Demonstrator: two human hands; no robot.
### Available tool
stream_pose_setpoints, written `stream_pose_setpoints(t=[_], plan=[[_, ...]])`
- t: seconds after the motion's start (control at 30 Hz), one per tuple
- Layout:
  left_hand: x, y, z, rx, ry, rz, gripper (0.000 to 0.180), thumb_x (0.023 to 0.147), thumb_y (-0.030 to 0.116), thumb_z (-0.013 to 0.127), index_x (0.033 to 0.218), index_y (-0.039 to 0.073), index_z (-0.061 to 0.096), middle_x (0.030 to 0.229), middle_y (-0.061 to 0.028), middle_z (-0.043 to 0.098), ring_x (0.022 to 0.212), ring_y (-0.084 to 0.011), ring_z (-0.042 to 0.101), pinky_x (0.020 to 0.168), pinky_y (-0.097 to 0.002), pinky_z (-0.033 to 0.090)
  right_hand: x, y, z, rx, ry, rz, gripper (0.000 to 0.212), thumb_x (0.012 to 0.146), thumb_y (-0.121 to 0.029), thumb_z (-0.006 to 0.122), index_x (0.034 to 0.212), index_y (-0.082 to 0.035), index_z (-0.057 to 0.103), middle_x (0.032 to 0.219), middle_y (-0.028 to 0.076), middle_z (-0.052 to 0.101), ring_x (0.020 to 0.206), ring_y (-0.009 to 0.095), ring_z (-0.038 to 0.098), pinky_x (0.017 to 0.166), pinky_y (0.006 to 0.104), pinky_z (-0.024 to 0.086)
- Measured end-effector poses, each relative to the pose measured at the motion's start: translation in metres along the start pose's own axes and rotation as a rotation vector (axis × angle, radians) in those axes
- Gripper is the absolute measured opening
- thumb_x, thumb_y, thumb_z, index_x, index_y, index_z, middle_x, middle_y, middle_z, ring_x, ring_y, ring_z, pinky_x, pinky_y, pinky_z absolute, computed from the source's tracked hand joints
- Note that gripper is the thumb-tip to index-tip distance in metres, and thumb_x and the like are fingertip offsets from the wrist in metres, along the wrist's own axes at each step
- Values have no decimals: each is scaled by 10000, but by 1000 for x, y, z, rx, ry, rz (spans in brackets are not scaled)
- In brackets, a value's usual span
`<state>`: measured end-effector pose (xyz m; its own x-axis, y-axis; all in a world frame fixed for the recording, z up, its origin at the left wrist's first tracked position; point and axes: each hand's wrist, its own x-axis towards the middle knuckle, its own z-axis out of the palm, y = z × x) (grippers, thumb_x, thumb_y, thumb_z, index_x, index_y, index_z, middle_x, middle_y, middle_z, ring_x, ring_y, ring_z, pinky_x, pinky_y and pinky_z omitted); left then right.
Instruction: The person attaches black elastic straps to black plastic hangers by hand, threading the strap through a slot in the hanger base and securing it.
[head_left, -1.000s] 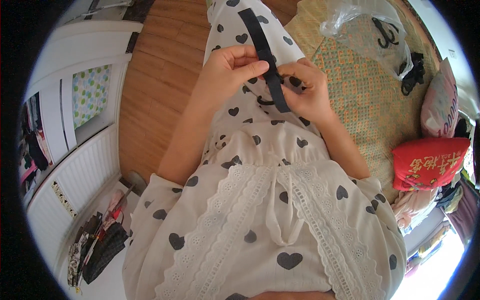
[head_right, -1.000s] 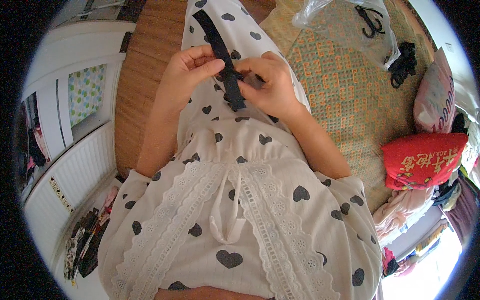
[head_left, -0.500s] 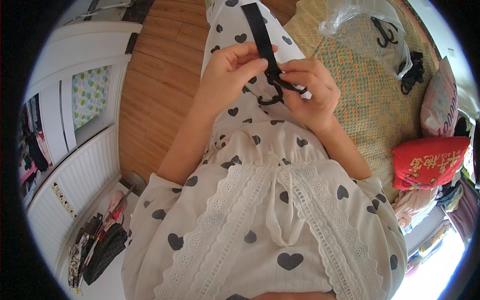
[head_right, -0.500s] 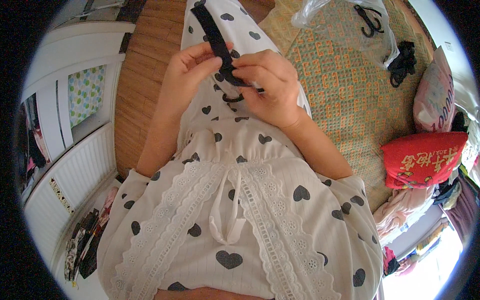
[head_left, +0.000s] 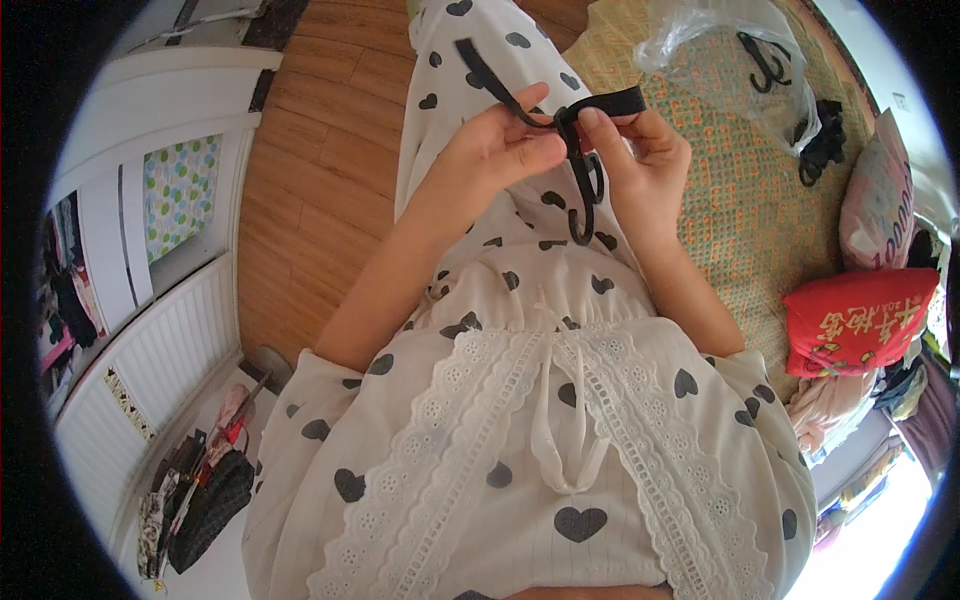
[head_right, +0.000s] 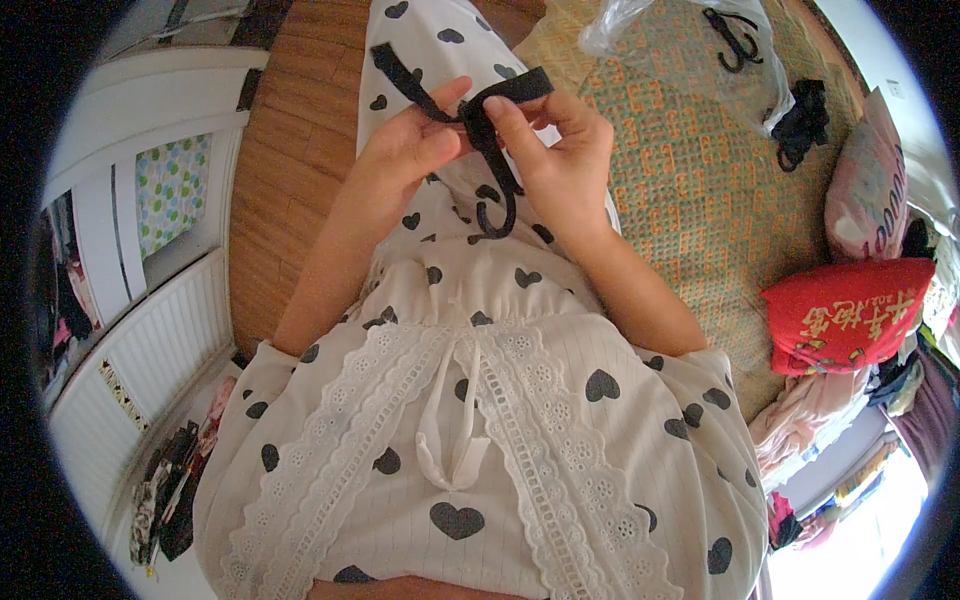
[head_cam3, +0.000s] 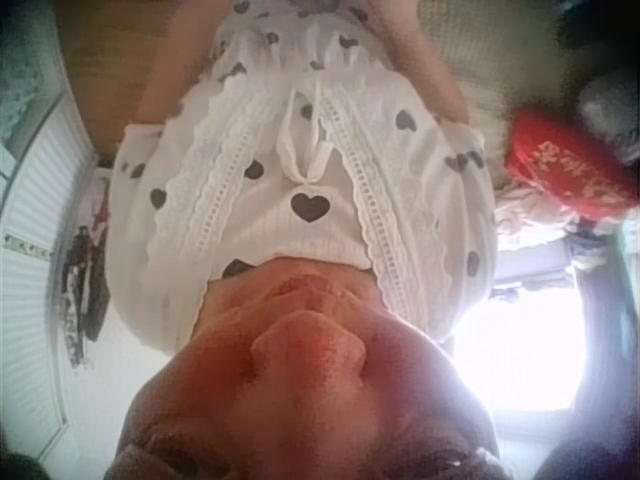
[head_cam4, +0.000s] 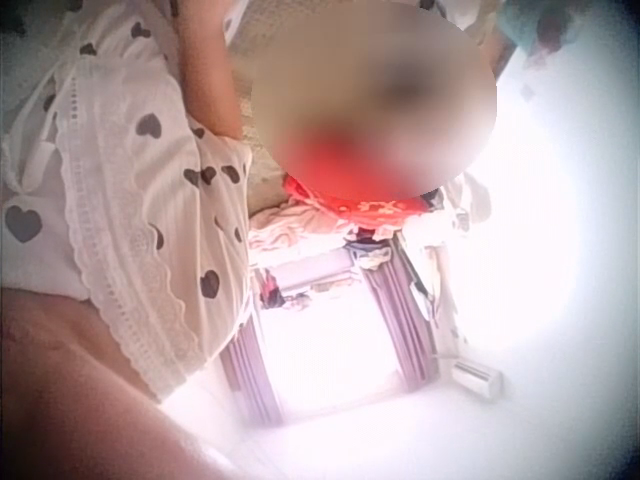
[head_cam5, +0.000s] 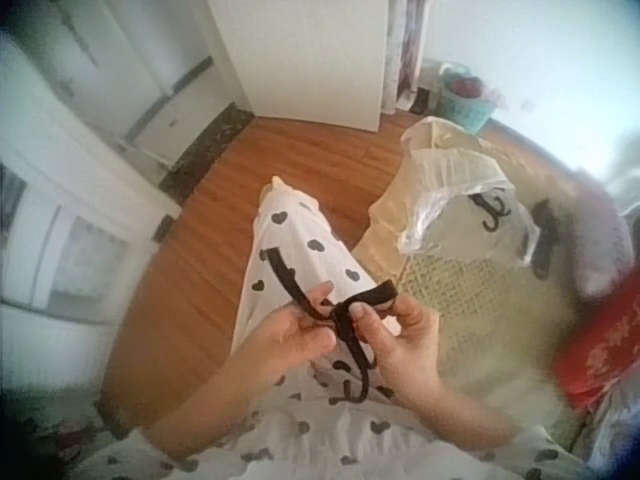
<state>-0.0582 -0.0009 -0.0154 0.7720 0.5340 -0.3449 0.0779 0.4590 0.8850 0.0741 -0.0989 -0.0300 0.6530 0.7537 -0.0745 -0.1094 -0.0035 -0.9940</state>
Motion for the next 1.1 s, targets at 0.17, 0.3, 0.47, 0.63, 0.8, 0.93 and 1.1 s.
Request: stream_pose_setpoints(t=[0.17, 0.3, 0.47, 0.63, 0.8, 0.93, 1.1], plan=[[2, -8, 3, 112, -13, -38, 617, 834, 69, 639, 1338, -81, 316, 1005, -89, 596, 949, -149, 586, 849, -262, 464, 0, 1, 0, -43, 12, -70, 143, 800, -141, 690, 779, -2, 665, 641, 18, 623, 616, 60, 562, 560, 216, 418], [4, 2, 0, -26, -54, -178, 366, 879, 106, 589, 1184, -62, 476, 913, -45, 598, 855, -103, 576, 769, -222, 459, 2, -6, -1, -25, -25, -14, 135, 784, -128, 690, 773, 3, 660, 712, 26, 649, 655, 86, 581, 563, 235, 423], [-2, -4, 10, 103, -54, -26, 187, 927, 130, 515, 999, -22, 596, 843, -5, 601, 764, -64, 546, 702, -189, 433, 7, -2, -3, -383, -51, -674, 134, 666, -57, 706, 776, -34, 632, 945, 68, 663, 748, 218, 633, 584, 283, 457], [-4, 5, 8, 191, -39, 83, 159, 894, 72, 544, 980, -51, 595, 850, -23, 628, 803, -84, 587, 736, -210, 475, 10, -2, -10, -544, -132, -1030, 260, 549, -65, 696, 793, -43, 608, 985, 86, 660, 758, 214, 637, 587, 304, 475], [-7, 1, 1, 290, -62, 91, 241, 909, 53, 531, 1123, -48, 575, 1017, -28, 627, 923, -84, 556, 814, -228, 460, 11, 4, -10, -566, -185, -1158, 235, 573, -91, 649, 787, -32, 572, 1011, 112, 654, 781, 231, 639, 592, 305, 476], [-7, 2, 5, 235, -71, 120, 292, 908, 20, 513, 1190, -48, 550, 1056, -52, 628, 949, -96, 562, 845, -235, 460, 10, 3, -10, -553, -202, -1142, 229, 569, -100, 649, 763, -37, 545, 1010, 106, 655, 813, 238, 641, 618, 312, 482], [-7, 0, 3, 311, -98, 109, 236, 897, -4, 509, 1119, -51, 575, 1010, -46, 634, 912, -93, 566, 819, -235, 463, 10, -4, -11, -535, -251, -1068, 270, 537, -110, 675, 720, -53, 485, 986, 92, 665, 860, 253, 640, 647, 334, 488]])
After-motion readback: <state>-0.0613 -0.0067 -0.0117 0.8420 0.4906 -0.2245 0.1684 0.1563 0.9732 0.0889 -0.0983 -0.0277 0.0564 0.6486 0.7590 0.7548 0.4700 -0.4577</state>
